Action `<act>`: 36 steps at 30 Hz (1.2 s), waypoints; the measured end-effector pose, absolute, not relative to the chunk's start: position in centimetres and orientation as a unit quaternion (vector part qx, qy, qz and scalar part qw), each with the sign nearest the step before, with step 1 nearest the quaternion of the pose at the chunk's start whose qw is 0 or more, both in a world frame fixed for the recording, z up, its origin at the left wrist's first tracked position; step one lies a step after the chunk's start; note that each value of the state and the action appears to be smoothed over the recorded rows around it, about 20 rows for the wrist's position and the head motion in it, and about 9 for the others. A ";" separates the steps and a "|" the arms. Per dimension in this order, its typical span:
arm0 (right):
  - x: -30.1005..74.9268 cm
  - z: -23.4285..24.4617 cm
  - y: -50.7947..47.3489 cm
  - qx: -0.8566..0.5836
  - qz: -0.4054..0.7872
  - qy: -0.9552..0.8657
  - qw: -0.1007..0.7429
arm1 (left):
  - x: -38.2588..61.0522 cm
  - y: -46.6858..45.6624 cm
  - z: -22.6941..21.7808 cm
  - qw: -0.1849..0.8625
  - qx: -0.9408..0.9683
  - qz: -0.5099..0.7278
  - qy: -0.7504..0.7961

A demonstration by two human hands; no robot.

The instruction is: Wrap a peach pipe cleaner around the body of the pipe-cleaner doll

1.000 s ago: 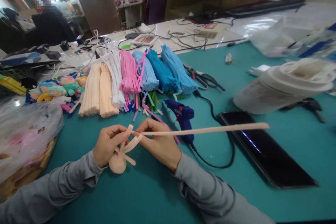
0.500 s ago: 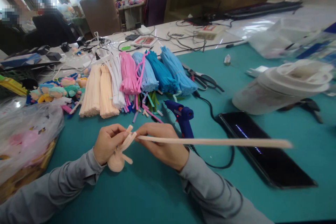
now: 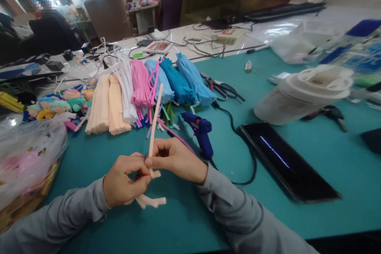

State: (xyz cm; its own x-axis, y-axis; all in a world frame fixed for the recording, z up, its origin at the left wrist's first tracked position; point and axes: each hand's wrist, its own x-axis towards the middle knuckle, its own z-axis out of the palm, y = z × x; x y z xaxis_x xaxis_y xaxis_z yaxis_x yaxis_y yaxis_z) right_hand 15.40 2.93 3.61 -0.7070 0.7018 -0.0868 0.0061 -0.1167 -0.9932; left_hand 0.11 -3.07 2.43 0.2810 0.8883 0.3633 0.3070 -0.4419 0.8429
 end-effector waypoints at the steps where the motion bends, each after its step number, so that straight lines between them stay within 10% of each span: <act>1: 15.3 3.5 2.9 -0.293 0.706 -0.595 0.246 | 0.1 -3.0 2.4 0.327 0.730 0.449 0.399; 36: 14.9 3.6 2.4 -0.299 0.432 -0.734 0.430 | -0.1 -2.2 2.8 0.523 0.457 0.508 0.509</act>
